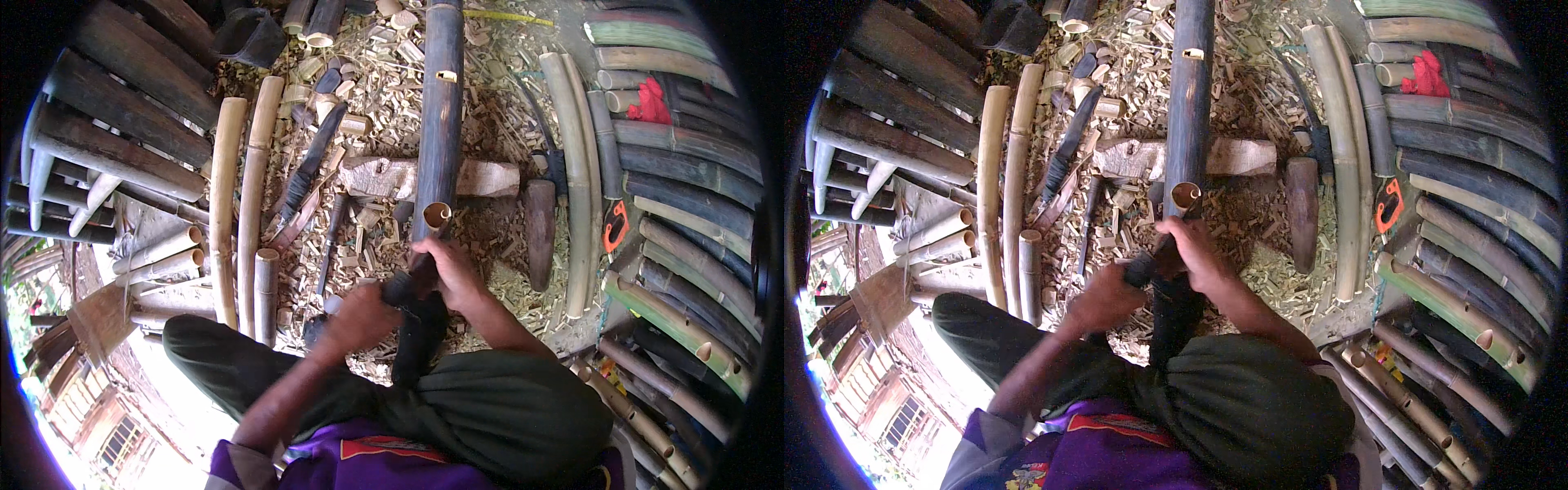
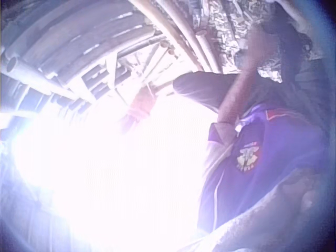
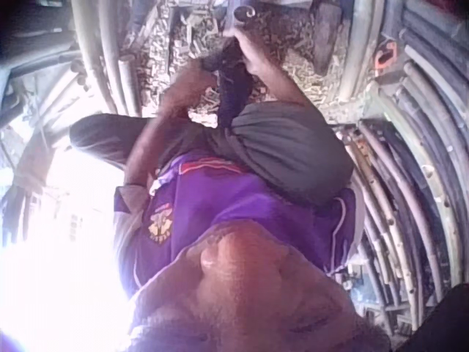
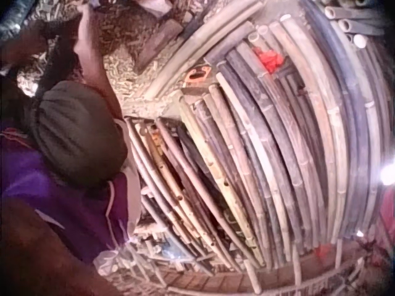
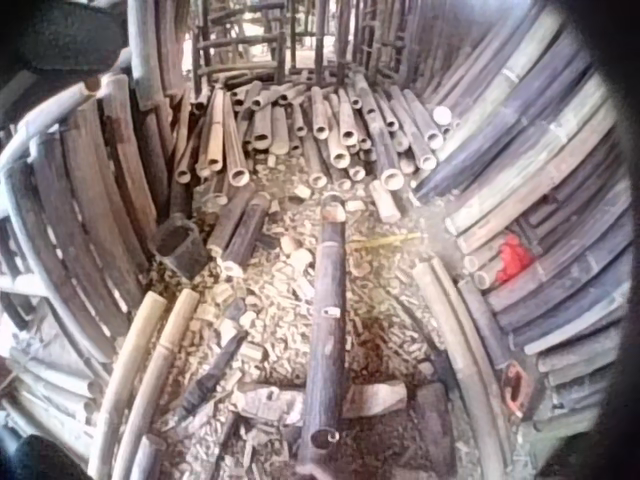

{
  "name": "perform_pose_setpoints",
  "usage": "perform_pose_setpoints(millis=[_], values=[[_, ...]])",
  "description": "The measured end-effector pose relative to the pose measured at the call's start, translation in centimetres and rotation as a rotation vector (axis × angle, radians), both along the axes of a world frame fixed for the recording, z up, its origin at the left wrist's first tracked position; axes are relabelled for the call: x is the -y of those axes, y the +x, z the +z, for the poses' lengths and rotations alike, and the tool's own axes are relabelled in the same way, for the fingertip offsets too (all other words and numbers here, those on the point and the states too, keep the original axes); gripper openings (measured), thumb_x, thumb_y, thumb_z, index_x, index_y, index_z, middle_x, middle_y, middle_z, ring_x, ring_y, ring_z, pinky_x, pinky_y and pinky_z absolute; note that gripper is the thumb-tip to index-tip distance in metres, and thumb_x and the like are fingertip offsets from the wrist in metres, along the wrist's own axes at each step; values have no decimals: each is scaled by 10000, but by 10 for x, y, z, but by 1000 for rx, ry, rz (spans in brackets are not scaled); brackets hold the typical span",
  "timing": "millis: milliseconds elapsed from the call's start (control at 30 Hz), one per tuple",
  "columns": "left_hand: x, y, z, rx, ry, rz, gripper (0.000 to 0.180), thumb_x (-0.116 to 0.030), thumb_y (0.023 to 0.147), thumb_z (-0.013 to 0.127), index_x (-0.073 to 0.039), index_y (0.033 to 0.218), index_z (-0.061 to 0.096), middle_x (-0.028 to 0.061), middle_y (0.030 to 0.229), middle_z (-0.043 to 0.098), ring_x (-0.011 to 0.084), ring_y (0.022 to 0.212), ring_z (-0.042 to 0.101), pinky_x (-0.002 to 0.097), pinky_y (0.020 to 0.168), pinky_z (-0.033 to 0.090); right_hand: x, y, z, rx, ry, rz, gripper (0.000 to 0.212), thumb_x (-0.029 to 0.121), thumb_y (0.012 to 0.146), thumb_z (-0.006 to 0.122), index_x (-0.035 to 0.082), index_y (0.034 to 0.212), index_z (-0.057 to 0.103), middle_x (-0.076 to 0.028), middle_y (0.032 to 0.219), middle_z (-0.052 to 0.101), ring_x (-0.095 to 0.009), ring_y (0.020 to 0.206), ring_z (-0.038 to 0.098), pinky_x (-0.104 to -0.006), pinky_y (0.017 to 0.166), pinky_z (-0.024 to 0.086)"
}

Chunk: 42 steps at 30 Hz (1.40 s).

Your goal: The person sits on the ground and uses a chisel and wooden mallet to carve and shape a piece of bamboo. They repeatedly strike the chisel to remove material and occasionally rotate the bamboo to work on different sides.

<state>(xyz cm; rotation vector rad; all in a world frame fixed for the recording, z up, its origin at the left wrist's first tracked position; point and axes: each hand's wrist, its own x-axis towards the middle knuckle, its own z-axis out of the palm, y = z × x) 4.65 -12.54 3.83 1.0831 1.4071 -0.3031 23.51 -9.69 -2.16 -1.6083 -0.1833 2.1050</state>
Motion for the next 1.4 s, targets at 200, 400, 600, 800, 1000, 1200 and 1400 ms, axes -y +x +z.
perform_pose_setpoints(millis=[200, 400, 600, 800, 1000, 1200, 1400], values=[[83, 88, -18, 116, 182, 406, 674, -255, 826, 807, 65, 1318, 474, 278, 1071, 679, 384, 981, 691, 444, 896, 543, 21, 36, -17, 611, 410, 629, 413, 364, 911, 564, 0, 762, 692, -153, 710, 678, -303, 679, 665, -460, 670, 501], [76, 7, -44, 129, 331, 390, 559, -233, 705, 871, 7, 1152, 636, 190, 934, 722, 306, 862, 716, 425, 829, 551, 10, 4, -11, 246, 245, 362, 294, 318, 947, 610, 41, 864, 668, -94, 815, 664, -234, 749, 668, -416, 662, 563], [-41, -50, 1, -301, 676, -139, 302, -173, 669, 740, -104, 963, 751, 169, 789, 727, 359, 781, 728, 466, 724, 573, -2, -40, -2, -263, 91, -198, 220, 284, 1002, 617, 89, 1101, 632, -94, 1033, 687, -236, 923, 681, -485, 790, 611], [-88, 1, 58, -435, 958, -621, 59, -96, 782, 711, -81, 835, 691, 116, 825, 723, 273, 839, 729, 423, 756, 533, 2, -31, -14, -686, 64, -497, 290, 333, 1047, 542, 89, 1181, 623, -48, 1118, 674, -204, 977, 638, -526, 963, 562], [-63, 15, 94, -266, 611, -751, 314, -243, 840, 754, 1, 1023, 682, 144, 954, 726, 285, 977, 716, 432, 838, 539, 41, -30, 13, -540, 73, -447, 286, 302, 1039, 537, 109, 1237, 606, -68, 1129, 677, -213, 1048, 636, -494, 907, 535], [-25, -24, 43, 301, 386, -314, 540, -288, 837, 801, -3, 1263, 631, 198, 1052, 714, 364, 1030, 697, 479, 893, 559, 82, 32, 24, -25, 357, -321, 325, 128, 924, 491, 12, 1221, 553, -103, 857, 604, -218, 782, 630, -356, 782, 554], [-79, -2, -63, -210, 1109, -313, 783, -143, 815, 739, 7, 1499, 389, 201, 1499, 462, 363, 1393, 446, 472, 1175, 349, 116, 90, -96, 1392, 782, 427, 499, 145, 965, 549, -14, 1423, 432, -284, 1254, 553, -416, 1148, 571, -508, 1013, 439]])
